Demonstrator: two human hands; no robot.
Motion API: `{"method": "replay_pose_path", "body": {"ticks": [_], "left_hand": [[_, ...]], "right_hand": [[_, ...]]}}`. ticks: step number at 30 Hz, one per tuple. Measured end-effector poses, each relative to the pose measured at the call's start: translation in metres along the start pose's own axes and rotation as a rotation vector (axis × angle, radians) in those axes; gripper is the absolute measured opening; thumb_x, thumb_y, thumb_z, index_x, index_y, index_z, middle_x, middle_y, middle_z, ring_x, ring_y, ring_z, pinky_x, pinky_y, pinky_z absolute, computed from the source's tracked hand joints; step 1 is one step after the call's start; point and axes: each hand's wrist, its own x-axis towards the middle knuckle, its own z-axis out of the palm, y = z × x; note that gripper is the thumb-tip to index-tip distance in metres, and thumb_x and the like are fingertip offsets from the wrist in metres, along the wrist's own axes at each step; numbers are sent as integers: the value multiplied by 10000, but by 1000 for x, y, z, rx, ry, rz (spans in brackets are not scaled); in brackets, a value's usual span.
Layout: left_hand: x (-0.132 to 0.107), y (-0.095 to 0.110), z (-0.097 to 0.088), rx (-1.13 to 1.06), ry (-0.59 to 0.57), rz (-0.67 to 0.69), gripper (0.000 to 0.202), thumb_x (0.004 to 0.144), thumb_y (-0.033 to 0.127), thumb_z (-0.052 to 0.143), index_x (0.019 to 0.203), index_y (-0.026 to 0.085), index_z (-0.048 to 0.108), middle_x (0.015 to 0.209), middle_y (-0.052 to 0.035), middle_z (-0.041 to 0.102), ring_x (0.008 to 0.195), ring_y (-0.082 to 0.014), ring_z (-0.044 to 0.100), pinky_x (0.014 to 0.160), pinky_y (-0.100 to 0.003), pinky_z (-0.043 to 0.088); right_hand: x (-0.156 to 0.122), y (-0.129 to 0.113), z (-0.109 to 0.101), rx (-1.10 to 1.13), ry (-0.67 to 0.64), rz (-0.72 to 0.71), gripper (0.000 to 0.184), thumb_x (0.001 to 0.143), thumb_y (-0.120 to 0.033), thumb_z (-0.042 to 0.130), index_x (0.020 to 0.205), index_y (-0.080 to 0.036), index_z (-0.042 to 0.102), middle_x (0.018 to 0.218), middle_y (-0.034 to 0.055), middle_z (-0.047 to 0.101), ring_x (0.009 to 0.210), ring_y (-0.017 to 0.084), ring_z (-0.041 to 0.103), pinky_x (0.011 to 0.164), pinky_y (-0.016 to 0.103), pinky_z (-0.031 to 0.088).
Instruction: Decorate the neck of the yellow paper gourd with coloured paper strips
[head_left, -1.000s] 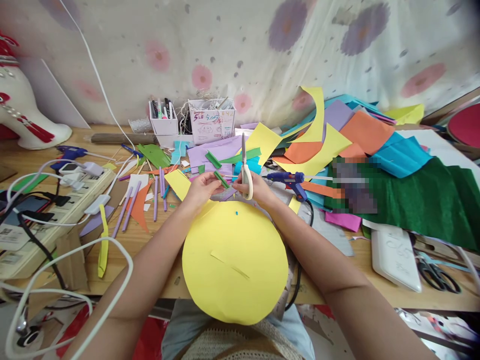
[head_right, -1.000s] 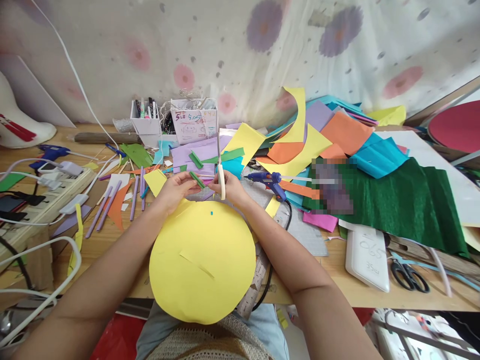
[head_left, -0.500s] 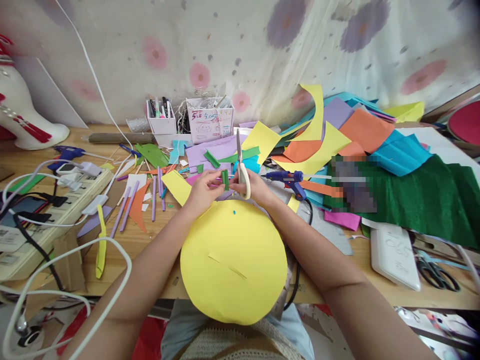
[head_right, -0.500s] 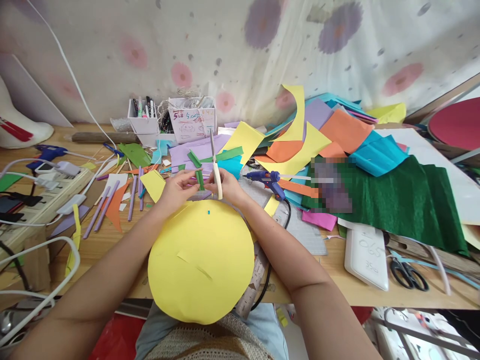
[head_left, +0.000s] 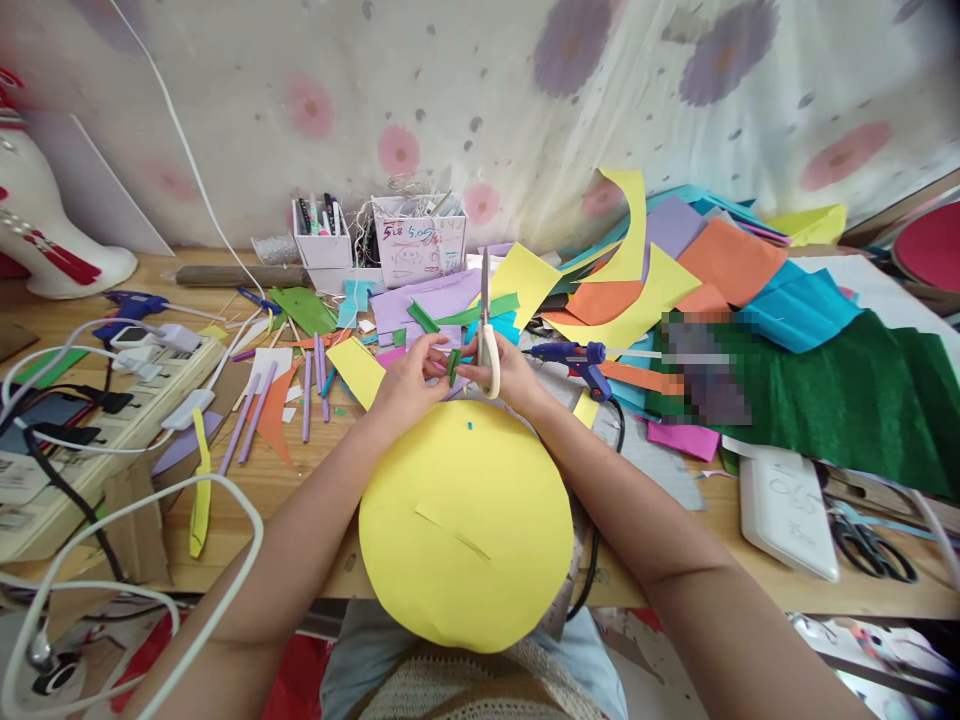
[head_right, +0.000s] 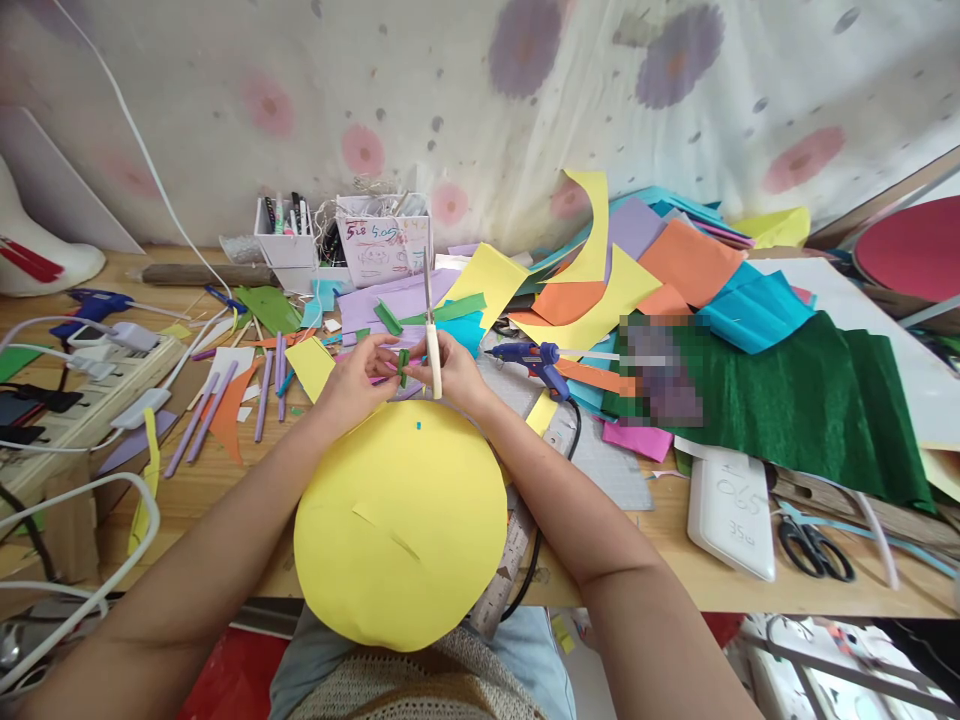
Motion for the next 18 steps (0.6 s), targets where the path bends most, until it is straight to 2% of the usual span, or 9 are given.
{"method": "replay_pose_path", "body": {"ticks": [4,10,16,18], "left_hand": [[0,-3,2,-50,-37,-34,481,611,90,630,1065,222,539,962,-20,615,678,-90,594,674,-226,474],[7,-7,2,-282,-25,-167,357,538,88,683,876,158,593,736,7,604,627,-83,561,632,-213,475],[7,1,-1,-473,-39,-305,274,525,162,721,774,136,609,709,-3,621,659,-110,577,672,-274,499],[7,4,-3,-522,8,-337,255,533,172,710,747,148,574,687,17,606,643,-110,577,671,-291,505]], "right_hand": [[1,-1,0,-33,25,-10,476,519,-493,743,762,-200,457,760,-1,547,660,123,489,593,274,400],[0,-4,-2,-56,21,28,487,505,-490,759,716,-201,429,676,-30,480,608,105,449,545,257,371],[1,-2,-4,-75,2,38,470,552,-504,728,728,-202,414,673,-30,477,605,103,438,536,253,351],[2,2,-8,-120,-22,27,460,577,-510,711,742,-204,408,646,-42,456,581,97,416,528,249,337]]}}
